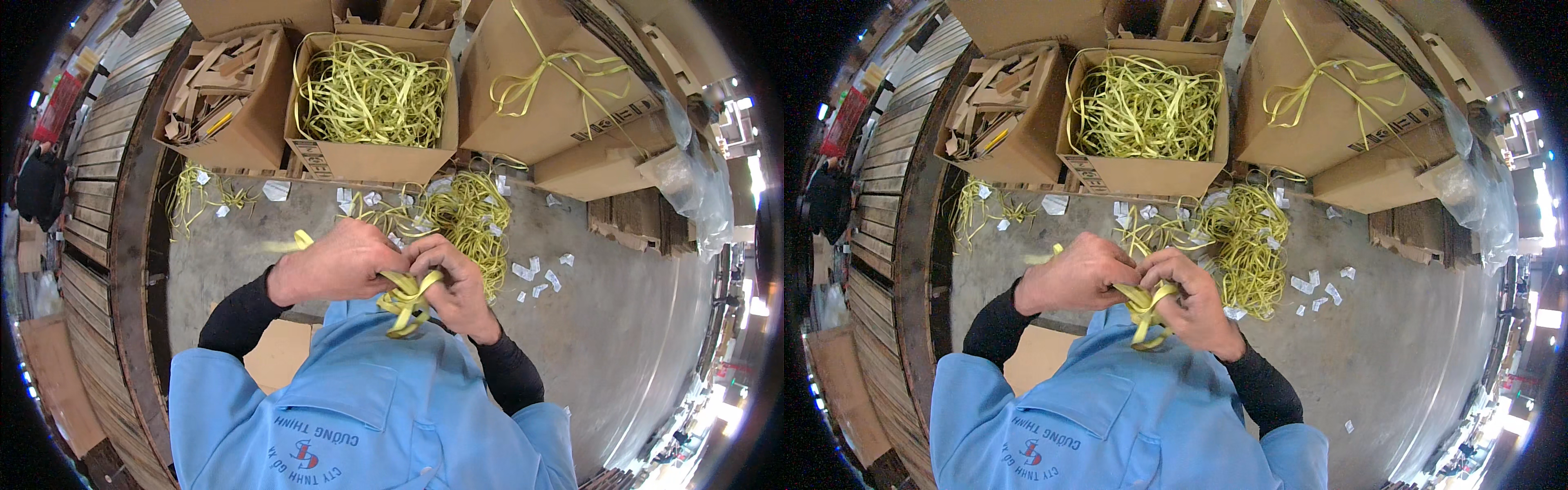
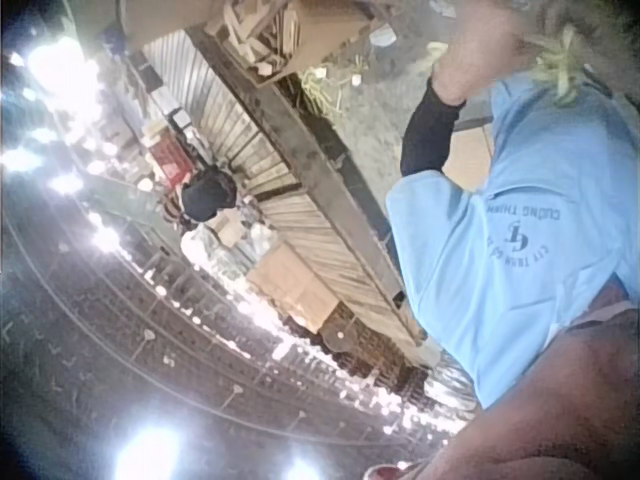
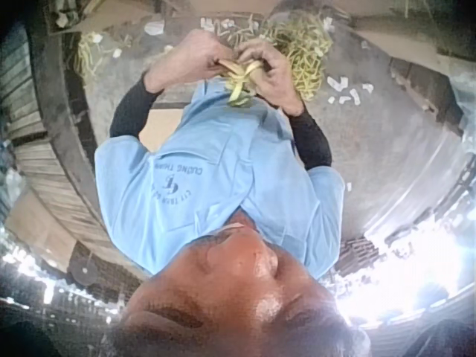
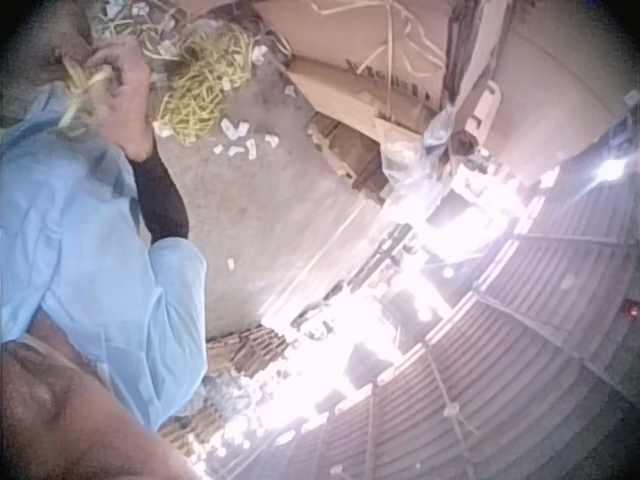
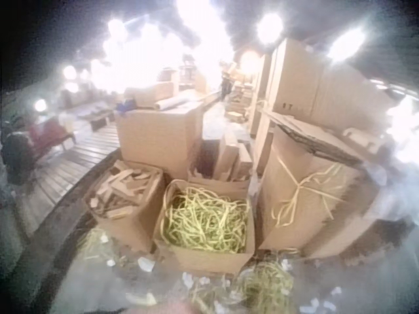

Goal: The person repeatedly picks up yellow straps from a cardboard box, untangles them, and places them back into the box. The task involves continuous handling of the straps without using any tools.

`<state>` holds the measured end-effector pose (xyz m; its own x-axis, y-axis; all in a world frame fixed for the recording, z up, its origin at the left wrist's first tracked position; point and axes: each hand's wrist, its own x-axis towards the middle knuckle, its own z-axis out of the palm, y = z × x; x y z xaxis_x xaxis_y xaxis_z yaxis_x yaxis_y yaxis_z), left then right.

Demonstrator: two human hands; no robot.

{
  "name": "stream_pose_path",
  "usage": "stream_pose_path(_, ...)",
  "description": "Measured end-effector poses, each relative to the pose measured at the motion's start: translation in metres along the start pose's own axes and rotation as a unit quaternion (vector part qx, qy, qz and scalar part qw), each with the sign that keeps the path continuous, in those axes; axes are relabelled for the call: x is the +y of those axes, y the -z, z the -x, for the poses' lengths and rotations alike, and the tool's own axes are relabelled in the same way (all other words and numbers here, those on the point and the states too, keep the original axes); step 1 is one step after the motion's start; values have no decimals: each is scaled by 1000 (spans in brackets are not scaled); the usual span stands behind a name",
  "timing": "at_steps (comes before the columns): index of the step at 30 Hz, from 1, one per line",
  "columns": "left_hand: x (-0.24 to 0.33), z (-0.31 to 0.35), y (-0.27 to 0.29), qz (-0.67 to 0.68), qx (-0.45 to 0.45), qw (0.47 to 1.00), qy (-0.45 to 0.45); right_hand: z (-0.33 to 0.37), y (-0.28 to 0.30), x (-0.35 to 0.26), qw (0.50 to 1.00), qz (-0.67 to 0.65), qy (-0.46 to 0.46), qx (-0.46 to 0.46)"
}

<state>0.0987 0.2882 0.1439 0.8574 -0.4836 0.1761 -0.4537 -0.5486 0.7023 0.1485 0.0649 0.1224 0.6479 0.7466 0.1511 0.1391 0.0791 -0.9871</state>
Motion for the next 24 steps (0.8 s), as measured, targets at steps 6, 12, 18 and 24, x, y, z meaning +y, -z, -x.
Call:
stream_pose_path(6,0,-11,-21,0,69,994,80,4,9,-8,999,32,-15,23)
stream_pose_path(12,-30,-25,-32,479,298,782,265,9,-5,-2,983,12,3,184)
stream_pose_path(18,-41,-25,-45,679,387,587,212,10,-16,0,984,-10,71,160)
stream_pose_path(24,-22,-34,-32,53,274,950,143,10,9,-10,997,10,75,4)
